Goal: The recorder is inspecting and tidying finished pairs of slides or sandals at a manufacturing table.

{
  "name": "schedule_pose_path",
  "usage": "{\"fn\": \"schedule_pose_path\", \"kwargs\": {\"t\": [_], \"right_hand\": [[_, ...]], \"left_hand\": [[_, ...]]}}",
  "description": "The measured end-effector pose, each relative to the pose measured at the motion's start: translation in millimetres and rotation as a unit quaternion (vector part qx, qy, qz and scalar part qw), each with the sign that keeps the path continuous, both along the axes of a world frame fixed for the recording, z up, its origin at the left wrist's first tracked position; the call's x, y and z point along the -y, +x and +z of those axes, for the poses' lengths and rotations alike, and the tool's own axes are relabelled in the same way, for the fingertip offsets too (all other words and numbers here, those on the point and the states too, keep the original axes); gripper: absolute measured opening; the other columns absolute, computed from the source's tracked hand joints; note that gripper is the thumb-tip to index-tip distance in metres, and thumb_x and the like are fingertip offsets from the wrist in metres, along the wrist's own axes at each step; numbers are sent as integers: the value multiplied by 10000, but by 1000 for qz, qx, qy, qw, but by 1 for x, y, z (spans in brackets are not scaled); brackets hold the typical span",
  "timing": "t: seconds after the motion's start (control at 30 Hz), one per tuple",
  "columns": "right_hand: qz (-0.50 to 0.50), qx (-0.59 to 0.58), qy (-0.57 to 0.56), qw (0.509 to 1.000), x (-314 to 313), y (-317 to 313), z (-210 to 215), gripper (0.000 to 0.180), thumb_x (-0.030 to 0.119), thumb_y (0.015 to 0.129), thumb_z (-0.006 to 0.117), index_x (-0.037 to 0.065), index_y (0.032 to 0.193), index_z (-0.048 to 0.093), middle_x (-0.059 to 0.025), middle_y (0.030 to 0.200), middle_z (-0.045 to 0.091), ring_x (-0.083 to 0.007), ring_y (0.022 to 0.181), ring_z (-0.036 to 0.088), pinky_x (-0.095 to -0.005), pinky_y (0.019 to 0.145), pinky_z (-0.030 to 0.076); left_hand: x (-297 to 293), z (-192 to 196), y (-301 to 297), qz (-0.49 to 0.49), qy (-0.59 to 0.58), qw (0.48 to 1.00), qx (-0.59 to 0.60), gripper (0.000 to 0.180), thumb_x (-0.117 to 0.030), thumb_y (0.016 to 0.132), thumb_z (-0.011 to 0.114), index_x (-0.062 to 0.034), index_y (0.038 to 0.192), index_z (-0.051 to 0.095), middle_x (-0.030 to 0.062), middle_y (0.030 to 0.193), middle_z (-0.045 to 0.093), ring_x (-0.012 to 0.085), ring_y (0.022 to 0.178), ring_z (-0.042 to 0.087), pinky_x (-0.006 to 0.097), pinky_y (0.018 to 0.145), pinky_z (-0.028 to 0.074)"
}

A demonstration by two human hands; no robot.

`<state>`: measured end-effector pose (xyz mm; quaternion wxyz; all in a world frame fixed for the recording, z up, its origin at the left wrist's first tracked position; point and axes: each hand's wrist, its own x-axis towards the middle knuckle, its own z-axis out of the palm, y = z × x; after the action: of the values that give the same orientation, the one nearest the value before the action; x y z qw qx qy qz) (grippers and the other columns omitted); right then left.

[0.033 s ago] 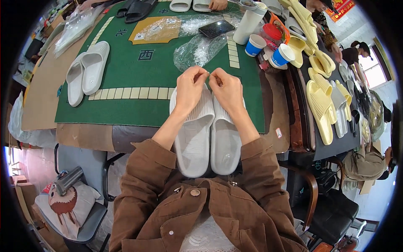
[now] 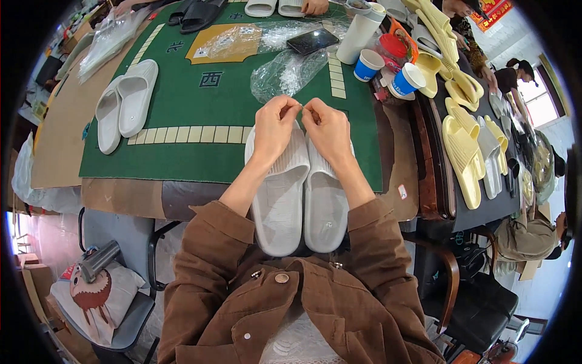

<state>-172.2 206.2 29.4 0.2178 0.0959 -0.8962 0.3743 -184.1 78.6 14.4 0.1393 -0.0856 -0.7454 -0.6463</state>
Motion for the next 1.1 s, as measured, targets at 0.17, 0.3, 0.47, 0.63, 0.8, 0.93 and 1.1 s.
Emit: {"fn": "schedule_pose_path", "kwargs": {"t": [0.17, 0.3, 0.47, 0.63, 0.8, 0.93, 1.1], "right_hand": [[19, -16, 23, 999, 0, 0, 1, 94, 135, 835, 600, 41, 834, 603, -136, 677, 607, -287, 587, 597, -362, 541, 445], [25, -74, 92, 993, 1, 1, 2, 80, 117, 854, 581, 46, 819, 591, -123, 742, 616, -331, 675, 607, -395, 566, 453], [38, -67, 56, 995, -1, 0, 3, 59, 99, 858, 585, 47, 851, 611, -119, 767, 611, -327, 684, 602, -401, 582, 459], [44, -55, 54, 996, -2, -1, 1, 68, 90, 853, 603, 43, 895, 629, -124, 773, 611, -326, 686, 600, -385, 595, 466], [91, -53, -46, 993, 0, -4, -2, 49, 44, 819, 616, 19, 847, 585, -140, 803, 599, -337, 723, 611, -408, 612, 493], [91, -28, -117, 989, 2, -6, -6, 63, -10, 796, 613, -7, 847, 575, -156, 819, 599, -325, 730, 621, -394, 623, 501], [121, -26, -61, 990, -8, -7, -5, 130, 0, 814, 630, -10, 938, 595, -127, 893, 637, -222, 759, 651, -312, 651, 518]], "left_hand": [[4, -2, -2, -2, -31, 999, -22, 65, -30, 835, 614, 30, 861, 622, 66, 748, 613, 121, 640, 555, 267, 609, 451], [6, -2, -2, -22, -55, 998, 6, 69, -52, 850, 620, 15, 863, 634, 22, 733, 603, 69, 653, 529, 234, 610, 439], [6, -4, -2, -38, -8, 997, 70, 81, -79, 871, 614, -1, 871, 633, 0, 752, 605, 48, 661, 517, 219, 595, 426], [4, -2, -1, -29, 35, 998, 47, 100, -102, 888, 606, -3, 898, 608, -4, 777, 606, 45, 661, 514, 215, 582, 425], [5, -3, -2, -33, 7, 998, 54, 101, -97, 905, 587, 3, 901, 592, 3, 781, 602, 52, 667, 516, 212, 592, 431], [6, -8, -5, -53, 19, 998, 40, 92, -84, 908, 575, 6, 902, 594, 5, 779, 601, 54, 666, 516, 214, 590, 431], [4, -5, -1, -39, 21, 998, 33, 126, -102, 890, 605, 24, 900, 602, 55, 745, 624, 97, 652, 548, 266, 606, 453]]}}
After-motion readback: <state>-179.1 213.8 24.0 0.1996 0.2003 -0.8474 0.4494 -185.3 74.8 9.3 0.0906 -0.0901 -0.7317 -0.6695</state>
